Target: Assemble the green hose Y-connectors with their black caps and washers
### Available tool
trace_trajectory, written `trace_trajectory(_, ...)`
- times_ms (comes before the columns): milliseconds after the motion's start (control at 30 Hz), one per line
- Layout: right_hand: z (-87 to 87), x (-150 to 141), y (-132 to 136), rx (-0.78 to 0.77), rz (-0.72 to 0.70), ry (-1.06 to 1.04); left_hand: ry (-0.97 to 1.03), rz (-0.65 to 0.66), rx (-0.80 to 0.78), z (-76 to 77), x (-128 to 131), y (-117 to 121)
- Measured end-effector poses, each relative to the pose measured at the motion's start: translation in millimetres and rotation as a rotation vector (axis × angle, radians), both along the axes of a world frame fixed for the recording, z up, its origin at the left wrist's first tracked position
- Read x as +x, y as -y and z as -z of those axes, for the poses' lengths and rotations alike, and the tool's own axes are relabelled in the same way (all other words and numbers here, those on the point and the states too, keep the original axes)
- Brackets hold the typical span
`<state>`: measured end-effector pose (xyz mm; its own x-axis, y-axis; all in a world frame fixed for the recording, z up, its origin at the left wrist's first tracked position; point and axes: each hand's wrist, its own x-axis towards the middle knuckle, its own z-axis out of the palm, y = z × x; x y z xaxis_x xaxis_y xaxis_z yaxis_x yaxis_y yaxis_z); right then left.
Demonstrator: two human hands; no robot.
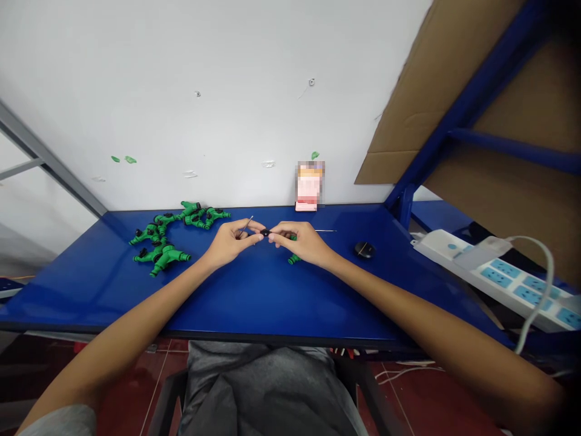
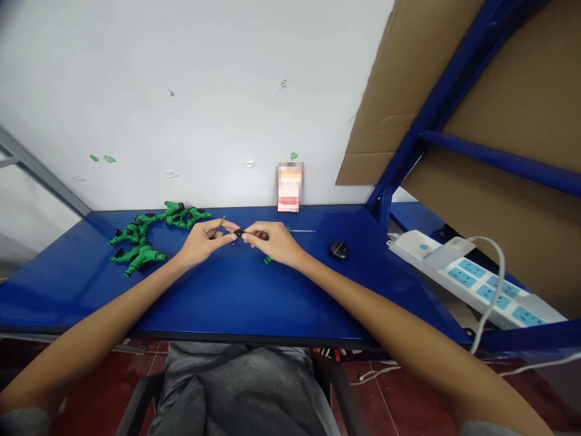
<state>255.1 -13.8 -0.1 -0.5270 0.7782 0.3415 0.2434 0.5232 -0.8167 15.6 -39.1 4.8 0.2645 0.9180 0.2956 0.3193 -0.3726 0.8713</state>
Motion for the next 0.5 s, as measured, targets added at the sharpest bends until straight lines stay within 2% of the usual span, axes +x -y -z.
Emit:
trace_trajectory(133, -0.8, 1, 0, 0.142, 0.008, 0.109, -0.085, -0.056, 0.063, 3.3, -1, -1)
trace_trajectory(300, -7.2, 15, -13, 0.33, -0.029, 0.274, -0.341, -0.074, 0.227, 6.4, -4, -5)
trace_trajectory(500, -14.0, 37, -35, 0.303, -0.176, 0.404, -0.378, -0.111, 0.142, 11.2, -7, -11)
